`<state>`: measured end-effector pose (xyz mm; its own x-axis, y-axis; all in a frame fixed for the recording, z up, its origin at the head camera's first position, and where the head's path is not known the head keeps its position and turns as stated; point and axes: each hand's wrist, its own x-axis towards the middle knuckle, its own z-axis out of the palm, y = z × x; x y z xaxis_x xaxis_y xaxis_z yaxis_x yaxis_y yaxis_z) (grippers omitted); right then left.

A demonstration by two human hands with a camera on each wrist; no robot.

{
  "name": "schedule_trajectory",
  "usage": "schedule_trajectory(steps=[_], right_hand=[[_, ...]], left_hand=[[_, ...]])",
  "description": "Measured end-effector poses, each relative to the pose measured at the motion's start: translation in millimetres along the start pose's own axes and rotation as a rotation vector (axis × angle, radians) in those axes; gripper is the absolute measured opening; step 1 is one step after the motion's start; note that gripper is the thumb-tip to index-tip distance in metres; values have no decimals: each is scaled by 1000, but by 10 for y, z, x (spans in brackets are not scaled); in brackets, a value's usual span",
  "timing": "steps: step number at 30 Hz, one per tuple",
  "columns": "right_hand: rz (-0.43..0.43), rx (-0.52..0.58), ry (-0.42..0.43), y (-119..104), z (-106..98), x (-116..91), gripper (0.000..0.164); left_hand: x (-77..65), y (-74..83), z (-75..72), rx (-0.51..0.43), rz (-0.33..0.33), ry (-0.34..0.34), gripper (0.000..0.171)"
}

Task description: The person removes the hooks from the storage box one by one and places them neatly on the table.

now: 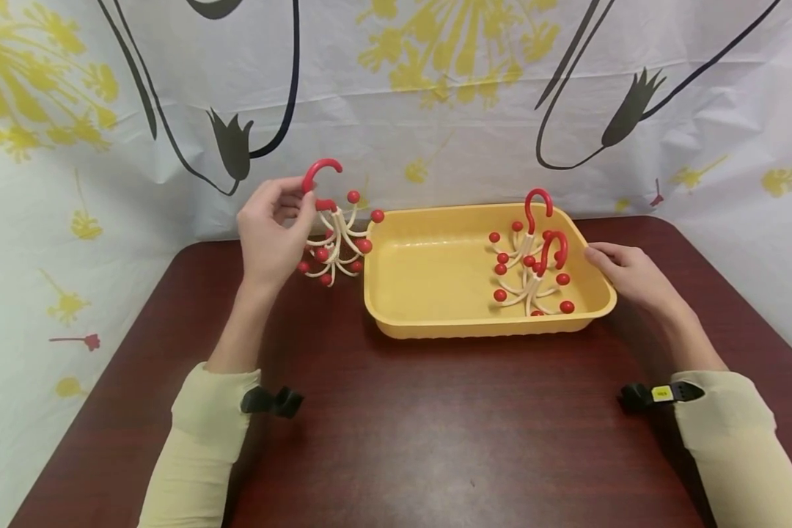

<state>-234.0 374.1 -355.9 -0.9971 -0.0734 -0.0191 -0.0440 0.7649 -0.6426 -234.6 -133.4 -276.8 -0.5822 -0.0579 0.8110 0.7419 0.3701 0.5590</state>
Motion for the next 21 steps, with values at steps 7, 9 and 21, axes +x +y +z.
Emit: schedule_trajectory(steps=[7, 9, 21], right_hand=[[-12, 3, 11, -9, 0, -10, 74], [-13, 1, 12, -14, 4, -12, 74], [-4, 17, 11, 5, 9, -10, 75]], left_hand=[[11, 15, -183, 9, -47, 45, 18], [13, 15, -243, 32, -57, 55, 18], [44, -86, -507, 110, -118, 154, 20]])
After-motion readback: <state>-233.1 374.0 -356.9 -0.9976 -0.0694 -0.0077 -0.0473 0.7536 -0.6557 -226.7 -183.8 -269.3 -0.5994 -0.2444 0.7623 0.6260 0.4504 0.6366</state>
